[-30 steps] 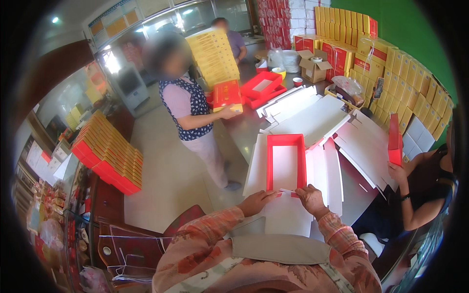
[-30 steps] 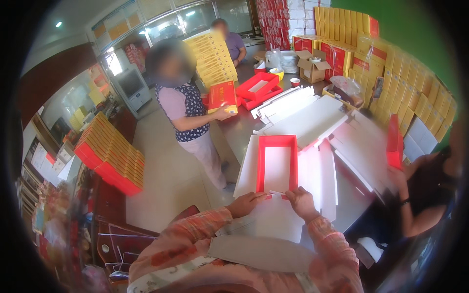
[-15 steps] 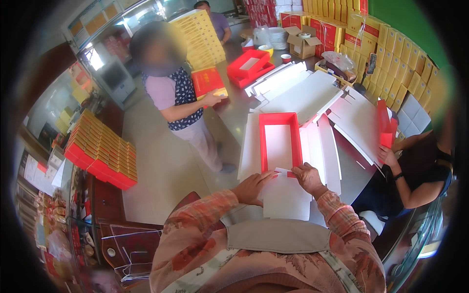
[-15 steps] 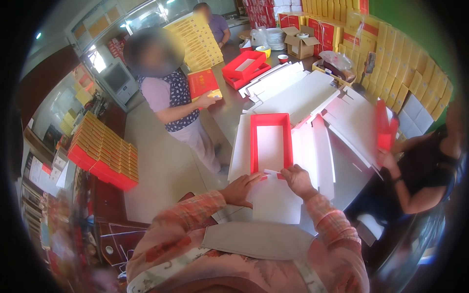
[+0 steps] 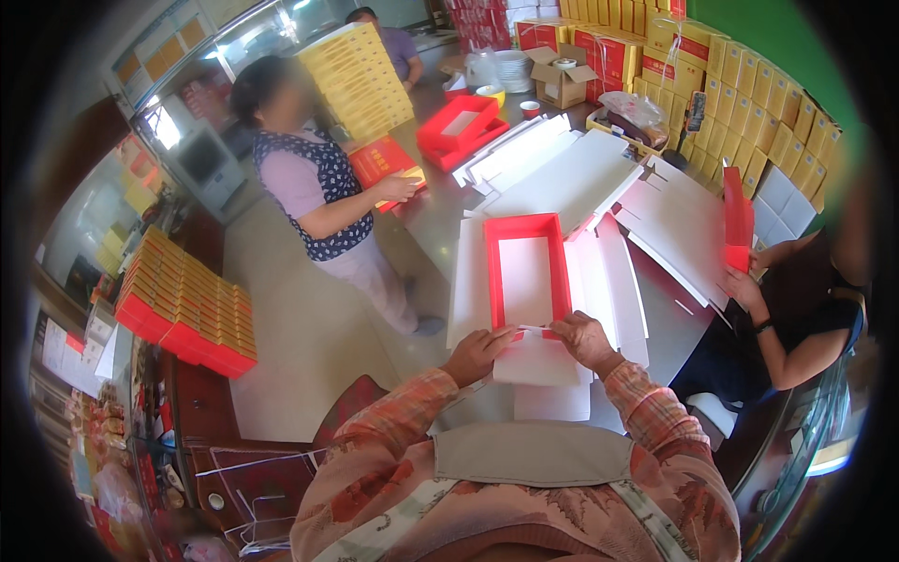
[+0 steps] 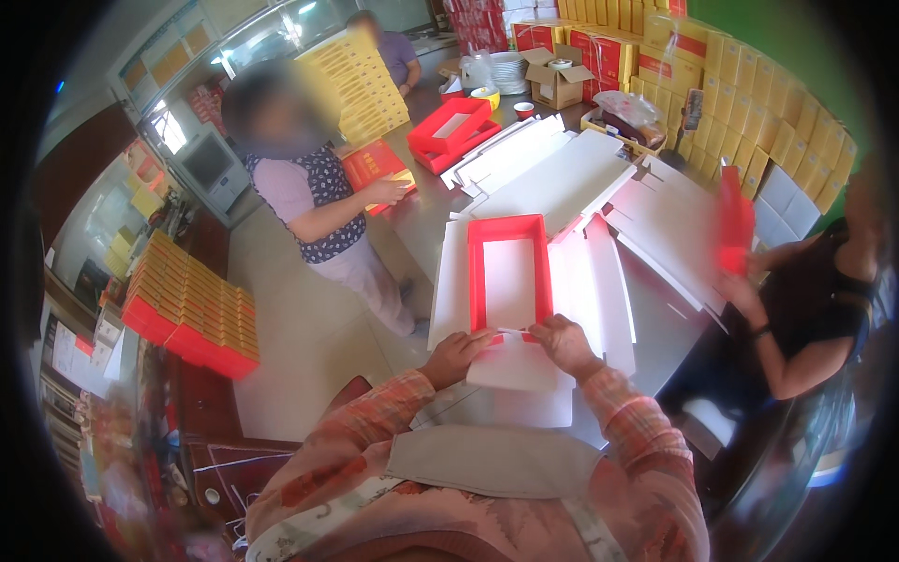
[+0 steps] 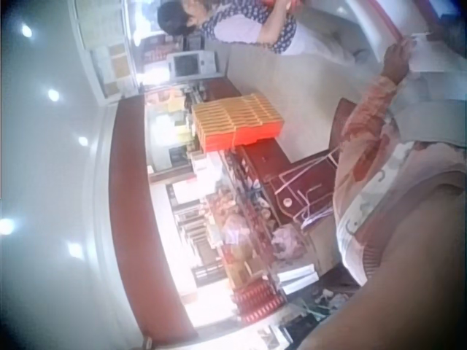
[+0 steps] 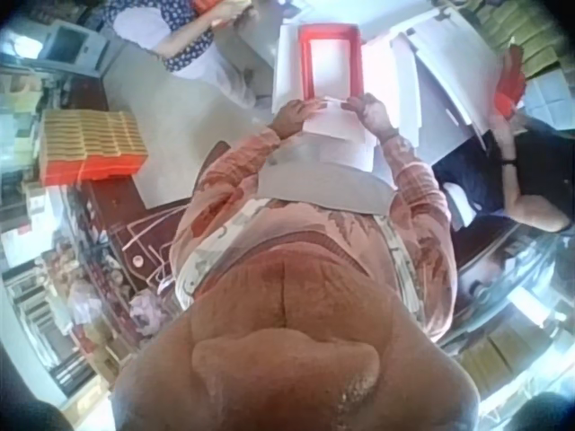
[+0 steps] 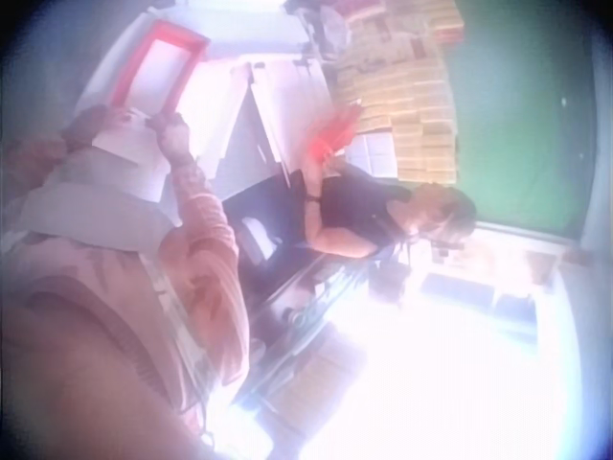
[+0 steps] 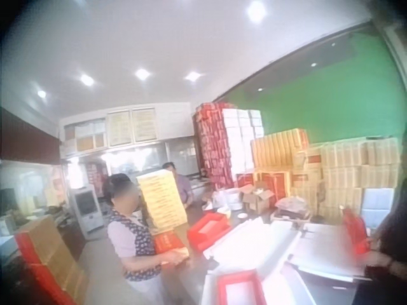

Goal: The person assembles white cardboard boxes by folding the flaps and securing them with red tape. They work at a table in a room with stacks of finished boxes, handling the materials by hand to create a finished rectangular box.

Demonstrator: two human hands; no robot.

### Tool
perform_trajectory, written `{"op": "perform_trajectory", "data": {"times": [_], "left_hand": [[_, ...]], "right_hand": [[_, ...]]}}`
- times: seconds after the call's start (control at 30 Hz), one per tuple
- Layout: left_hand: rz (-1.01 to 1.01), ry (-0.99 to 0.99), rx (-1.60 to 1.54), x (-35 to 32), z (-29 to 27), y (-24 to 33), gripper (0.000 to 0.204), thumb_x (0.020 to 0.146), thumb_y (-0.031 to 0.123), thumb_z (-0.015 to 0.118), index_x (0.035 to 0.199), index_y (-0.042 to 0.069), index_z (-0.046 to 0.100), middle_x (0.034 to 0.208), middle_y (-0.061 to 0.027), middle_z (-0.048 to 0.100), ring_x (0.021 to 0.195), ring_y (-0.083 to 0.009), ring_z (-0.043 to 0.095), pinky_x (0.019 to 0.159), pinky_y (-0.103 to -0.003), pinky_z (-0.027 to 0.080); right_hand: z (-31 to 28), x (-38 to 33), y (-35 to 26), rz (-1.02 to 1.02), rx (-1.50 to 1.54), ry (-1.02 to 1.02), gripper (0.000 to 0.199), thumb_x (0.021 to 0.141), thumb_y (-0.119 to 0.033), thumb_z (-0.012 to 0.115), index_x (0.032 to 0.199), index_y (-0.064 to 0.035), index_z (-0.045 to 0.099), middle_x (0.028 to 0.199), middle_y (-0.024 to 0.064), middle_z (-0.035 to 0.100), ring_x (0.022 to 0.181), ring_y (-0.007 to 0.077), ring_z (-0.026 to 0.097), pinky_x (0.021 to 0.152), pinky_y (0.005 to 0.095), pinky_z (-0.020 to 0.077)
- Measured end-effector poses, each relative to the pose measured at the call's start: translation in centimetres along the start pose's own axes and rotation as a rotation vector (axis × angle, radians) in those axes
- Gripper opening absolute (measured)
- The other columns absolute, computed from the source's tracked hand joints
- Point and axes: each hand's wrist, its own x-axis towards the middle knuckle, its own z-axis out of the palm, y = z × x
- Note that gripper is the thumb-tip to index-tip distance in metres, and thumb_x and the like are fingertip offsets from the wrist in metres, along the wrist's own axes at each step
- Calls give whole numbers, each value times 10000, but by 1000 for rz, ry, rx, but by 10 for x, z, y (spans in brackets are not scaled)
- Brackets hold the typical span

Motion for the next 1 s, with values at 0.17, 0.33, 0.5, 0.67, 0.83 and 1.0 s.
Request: {"op": "perform_trajectory", "data": {"times": [0.17,0.33,0.5,0.67,0.83,1.0], "left_hand": [[-42,50,-144,18,-15,12,407,877,169,803,1280,149,749,1185,-26,762,910,-265,690,846,-386,580],[-41,-37,-28,5,-17,30,477,891,180,785,1361,250,742,893,6,701,760,-220,667,690,-370,562],[-124,-31,-74,16,-22,31,494,895,214,792,1382,274,738,802,-25,659,701,-237,651,617,-382,542],[-94,-62,-102,17,-22,21,503,886,227,801,1381,288,739,798,-24,652,703,-243,652,620,-395,536],[-67,-31,-164,11,-22,22,556,837,195,824,1379,284,738,792,-25,642,716,-248,655,642,-406,541],[-100,-2,-168,4,-14,19,535,795,155,841,1314,268,777,843,-23,681,748,-237,671,657,-396,549]], "right_hand": [[-15,-6,1,32,89,-136,178,876,-112,752,1049,-126,791,882,107,696,845,304,707,743,432,608],[-14,-25,4,-78,209,-155,201,879,-123,781,1079,-117,794,812,89,658,807,296,683,709,425,573],[-19,-18,4,-102,269,-194,228,882,-198,777,1091,-109,801,844,87,691,797,283,682,724,405,567],[-28,-16,2,39,340,-322,347,846,-10,737,1184,-83,765,970,118,726,883,329,707,827,408,602],[-42,-31,-5,236,492,-417,611,870,103,653,1438,-117,616,1215,156,710,1096,370,710,1008,407,604],[-56,-44,-7,-26,358,-283,554,919,-31,740,1448,-139,615,1358,128,673,1257,355,659,1084,405,585]]}}
